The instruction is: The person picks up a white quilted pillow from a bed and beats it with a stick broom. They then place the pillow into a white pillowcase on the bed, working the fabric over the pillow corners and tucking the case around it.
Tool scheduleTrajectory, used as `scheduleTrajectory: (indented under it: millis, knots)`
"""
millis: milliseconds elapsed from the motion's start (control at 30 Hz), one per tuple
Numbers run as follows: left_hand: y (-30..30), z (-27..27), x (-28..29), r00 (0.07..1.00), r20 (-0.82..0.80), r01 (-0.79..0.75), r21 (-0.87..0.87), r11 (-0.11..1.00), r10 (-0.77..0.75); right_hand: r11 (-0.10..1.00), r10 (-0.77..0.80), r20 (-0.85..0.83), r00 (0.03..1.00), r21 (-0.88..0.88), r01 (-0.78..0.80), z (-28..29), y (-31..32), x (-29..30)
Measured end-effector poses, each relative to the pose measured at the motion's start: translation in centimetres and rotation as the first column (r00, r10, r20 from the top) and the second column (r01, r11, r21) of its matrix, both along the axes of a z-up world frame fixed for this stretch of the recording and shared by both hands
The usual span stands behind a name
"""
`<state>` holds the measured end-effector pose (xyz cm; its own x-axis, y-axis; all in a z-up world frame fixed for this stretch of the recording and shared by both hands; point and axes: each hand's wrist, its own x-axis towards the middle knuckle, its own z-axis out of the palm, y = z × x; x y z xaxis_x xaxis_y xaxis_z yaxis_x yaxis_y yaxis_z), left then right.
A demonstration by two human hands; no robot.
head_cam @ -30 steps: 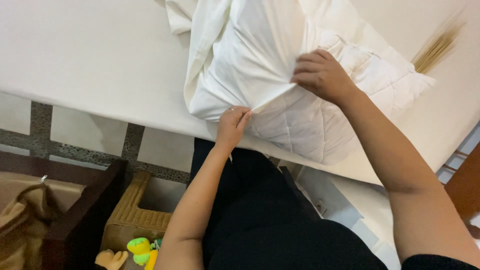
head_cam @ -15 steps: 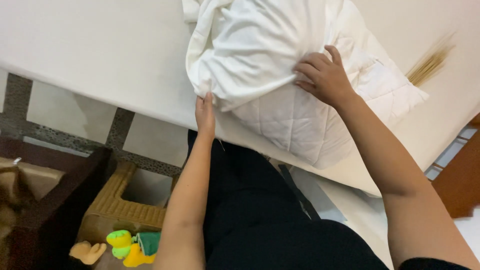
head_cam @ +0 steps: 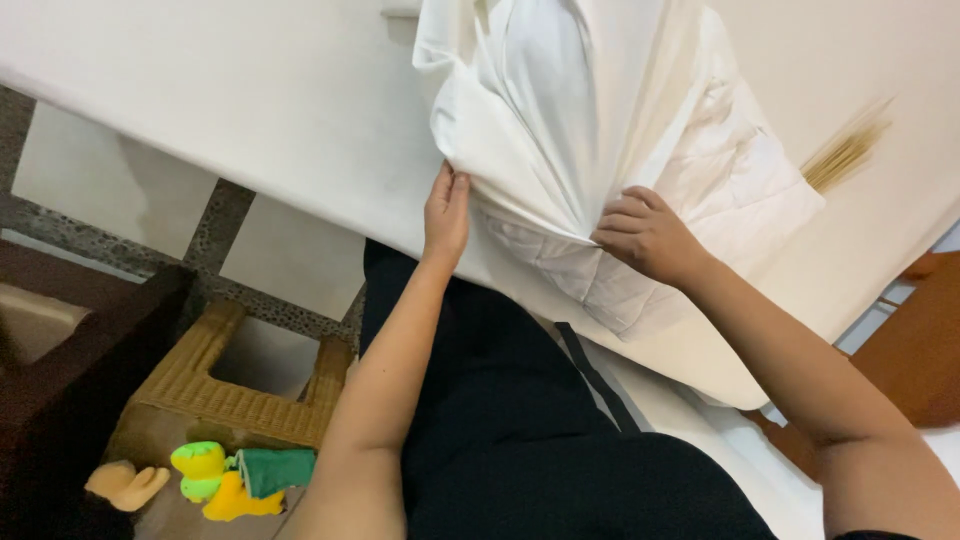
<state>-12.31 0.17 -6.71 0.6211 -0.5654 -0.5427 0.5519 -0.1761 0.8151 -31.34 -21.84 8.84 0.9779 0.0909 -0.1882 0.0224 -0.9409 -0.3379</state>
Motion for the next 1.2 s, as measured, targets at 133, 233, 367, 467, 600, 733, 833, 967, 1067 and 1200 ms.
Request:
scheduleTrajectory:
  millis: [133, 233, 367, 467, 600, 733, 833, 967, 1067, 1200]
  knots:
    - [-0.5, 1.2, 0.7, 0.994, 0.099, -0.043, 0.006, 0.999, 0.042, 0.999, 0.031, -0.109, 0.994, -0.037, -0.035, -0.4, -0.3, 4.1]
    - [-0.7, 2.2, 2.0, 0.995, 0.074, -0.071, 0.085, 0.994, 0.065, 0.999, -0.032, 0.032, 0.999, 0.007, 0.032, -1.1, 0.5, 9.4]
    - [-1.4, 2.5, 2.7, 0.99, 0.039, -0.137, -0.003, 0.991, 0.137, 0.971, -0.227, 0.167, 0.96, -0.033, 0.236, -2.3, 2.3, 14.8]
    - [-1.7, 2.5, 2.6, 0.983, -0.016, -0.185, -0.064, 0.981, 0.184, 0.95, -0.292, 0.146, 0.945, -0.068, 0.304, -3.8, 2.6, 15.0]
    - [-1.3, 1.2, 1.3, 0.974, -0.064, -0.224, -0.12, 0.967, 0.218, 0.991, -0.123, 0.09, 0.988, 0.057, 0.118, -0.8, 5.4, 13.2]
    - [-0.1, -0.3, -0.5, 0.979, -0.004, -0.202, -0.058, 0.978, 0.202, 0.986, 0.162, 0.174, 0.971, 0.023, -0.168, -0.4, 6.0, 12.0]
    - [0.2, -0.7, 1.0, 0.963, -0.031, -0.271, -0.099, 0.957, 0.269, 0.992, 0.125, 0.073, 0.99, 0.014, -0.126, -2.8, 3.5, 12.9]
    - [0.9, -1.1, 1.4, 0.906, -0.265, -0.374, -0.14, 0.917, 0.329, 0.98, -0.103, 0.073, 0.992, 0.176, 0.089, -5.5, 2.2, 12.7]
    - [0.4, -1.7, 1.3, 0.917, -0.223, -0.366, -0.144, 0.919, 0.331, 0.928, -0.222, 0.004, 0.975, 0.309, 0.21, -4.6, 3.2, 14.6]
    - [0.0, -1.1, 0.4, 0.939, -0.098, -0.341, -0.131, 0.931, 0.33, 0.912, -0.297, 0.017, 0.955, 0.3, 0.279, -3.4, 6.5, 16.7]
